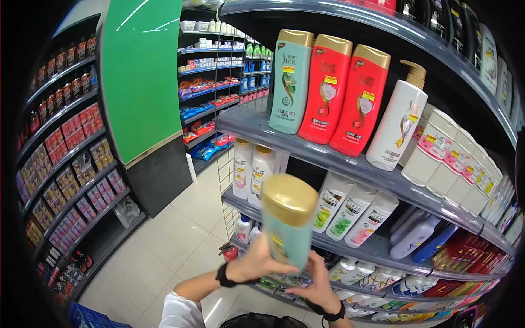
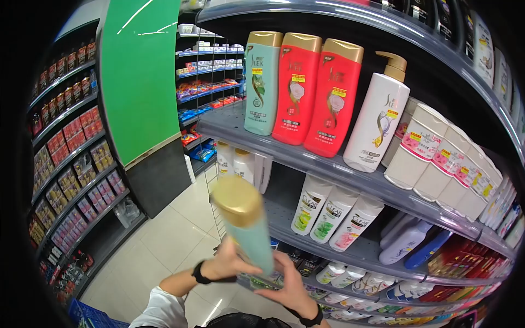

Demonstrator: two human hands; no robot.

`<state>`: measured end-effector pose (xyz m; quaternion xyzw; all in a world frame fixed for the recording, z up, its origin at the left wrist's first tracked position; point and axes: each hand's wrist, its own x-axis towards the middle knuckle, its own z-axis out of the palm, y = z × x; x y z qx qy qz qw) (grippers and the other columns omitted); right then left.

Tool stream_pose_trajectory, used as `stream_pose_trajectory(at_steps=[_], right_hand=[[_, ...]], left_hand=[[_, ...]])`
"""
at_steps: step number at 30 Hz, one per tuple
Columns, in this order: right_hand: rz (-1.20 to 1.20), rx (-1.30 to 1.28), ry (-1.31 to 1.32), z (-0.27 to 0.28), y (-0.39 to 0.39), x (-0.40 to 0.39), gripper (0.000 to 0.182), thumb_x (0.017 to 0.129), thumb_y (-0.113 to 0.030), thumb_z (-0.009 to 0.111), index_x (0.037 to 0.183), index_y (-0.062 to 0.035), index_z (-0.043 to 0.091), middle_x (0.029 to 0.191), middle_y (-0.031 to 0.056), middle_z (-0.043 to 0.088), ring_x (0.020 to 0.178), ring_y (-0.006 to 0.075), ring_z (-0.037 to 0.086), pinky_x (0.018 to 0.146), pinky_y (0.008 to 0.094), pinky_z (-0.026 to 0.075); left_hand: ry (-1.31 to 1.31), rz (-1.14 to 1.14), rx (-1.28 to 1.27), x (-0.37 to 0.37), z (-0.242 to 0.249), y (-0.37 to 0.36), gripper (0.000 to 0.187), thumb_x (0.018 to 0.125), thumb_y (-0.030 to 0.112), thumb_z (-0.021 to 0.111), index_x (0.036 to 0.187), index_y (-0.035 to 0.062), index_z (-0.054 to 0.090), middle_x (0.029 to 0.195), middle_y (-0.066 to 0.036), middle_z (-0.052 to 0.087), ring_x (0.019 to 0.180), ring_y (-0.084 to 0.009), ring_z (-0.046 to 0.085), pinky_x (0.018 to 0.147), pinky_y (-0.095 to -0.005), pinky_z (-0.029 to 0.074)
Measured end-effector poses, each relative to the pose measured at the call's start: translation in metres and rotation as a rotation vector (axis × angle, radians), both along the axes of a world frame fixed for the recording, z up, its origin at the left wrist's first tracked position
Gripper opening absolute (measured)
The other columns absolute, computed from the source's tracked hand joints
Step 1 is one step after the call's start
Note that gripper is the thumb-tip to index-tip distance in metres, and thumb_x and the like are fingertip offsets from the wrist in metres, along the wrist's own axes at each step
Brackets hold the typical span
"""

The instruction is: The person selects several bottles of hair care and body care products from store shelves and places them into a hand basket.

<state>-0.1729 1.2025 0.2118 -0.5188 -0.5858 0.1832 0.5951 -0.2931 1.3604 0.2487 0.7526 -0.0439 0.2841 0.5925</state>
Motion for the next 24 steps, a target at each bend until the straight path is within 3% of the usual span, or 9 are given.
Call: stream_pose_trajectory(at_steps=[2,4,5,7,12,14,16,19,24], right_hand=[[-0.100,0.152,0.124,-0.016,0.008,-0.020,0.080,0.067,-0.015,0.086,0.131,-0.0004,0.040,0.125,0.0138,0.053,0.114,0.0239,0.055,0.094,0.0373,0.046],[-0.207,-0.121,0.328,-0.033,0.008,-0.023,0.066,0.064,-0.008,0.086,0.119,0.0003,0.050,0.113,0.0129,0.057,0.103,0.0222,0.058,0.089,0.0366,0.048],[-0.247,-0.083,0.335,-0.033,0.007,-0.026,0.050,0.066,-0.004,0.081,0.110,0.0020,0.056,0.104,0.0129,0.063,0.096,0.0223,0.061,0.086,0.0365,0.050],[-0.181,-0.056,0.331,-0.048,-0.007,-0.019,0.049,0.068,-0.004,0.080,0.110,0.0028,0.055,0.106,0.0132,0.064,0.097,0.0205,0.062,0.086,0.0347,0.050],[-0.171,-0.003,0.241,-0.051,-0.032,-0.015,0.052,0.069,-0.002,0.077,0.113,0.0051,0.051,0.104,0.0158,0.067,0.095,0.0224,0.064,0.085,0.0342,0.051],[-0.209,0.004,0.167,-0.057,-0.043,-0.013,0.054,0.069,-0.003,0.077,0.114,0.0061,0.049,0.103,0.0167,0.067,0.097,0.0239,0.064,0.085,0.0348,0.051],[-0.283,0.031,0.252,-0.059,-0.054,-0.014,0.055,0.068,-0.002,0.077,0.114,0.0073,0.048,0.102,0.0194,0.066,0.097,0.0261,0.064,0.084,0.0359,0.051],[-0.374,0.150,0.386,-0.070,-0.069,-0.011,0.058,0.065,0.000,0.077,0.115,0.0079,0.047,0.100,0.0230,0.065,0.096,0.0291,0.065,0.083,0.0381,0.052],[-0.532,0.167,0.447,-0.087,-0.100,0.003,0.068,0.064,0.002,0.077,0.121,0.0066,0.040,0.099,0.0218,0.063,0.096,0.0306,0.065,0.083,0.0405,0.054]], left_hand=[[0.002,0.039,0.160,0.004,-0.004,-0.015,0.069,0.081,0.037,0.071,0.127,-0.0025,0.039,0.122,-0.017,0.046,0.115,-0.0319,0.046,0.096,-0.0416,0.039],[0.005,0.071,0.320,0.004,-0.006,-0.015,0.066,0.086,0.044,0.063,0.126,-0.0030,0.041,0.123,-0.018,0.044,0.118,-0.0345,0.042,0.098,-0.0430,0.036],[-0.018,0.067,0.488,0.005,-0.004,-0.010,0.067,0.086,0.051,0.057,0.126,-0.0011,0.043,0.121,-0.019,0.045,0.118,-0.0358,0.042,0.097,-0.0434,0.036],[-0.208,0.219,0.915,0.019,0.022,0.012,0.060,0.088,0.052,0.052,0.123,0.0045,0.048,0.121,-0.019,0.046,0.118,-0.0354,0.042,0.098,-0.0448,0.035],[-0.495,0.753,0.566,0.052,0.106,0.084,0.054,0.084,0.023,0.063,0.127,-0.0018,0.042,0.126,-0.020,0.045,0.121,-0.0357,0.042,0.105,-0.0401,0.031],[-0.623,0.751,0.372,0.093,0.133,0.135,0.064,0.086,0.026,0.064,0.134,-0.0029,0.033,0.130,-0.024,0.043,0.125,-0.0348,0.041,0.106,-0.0416,0.030],[-0.632,0.781,0.473,0.109,0.139,0.144,0.069,0.088,0.032,0.062,0.137,-0.0023,0.027,0.129,-0.026,0.046,0.122,-0.0354,0.046,0.103,-0.0427,0.034],[-0.476,0.626,0.336,0.131,0.159,0.156,0.073,0.091,0.045,0.054,0.139,0.0010,0.022,0.115,-0.026,0.058,0.102,-0.0376,0.061,0.088,-0.0413,0.046],[-0.425,0.672,0.313,0.147,0.163,0.155,0.067,0.091,0.047,0.053,0.135,0.0024,0.029,0.108,-0.024,0.062,0.101,-0.0345,0.062,0.087,-0.0403,0.045]])
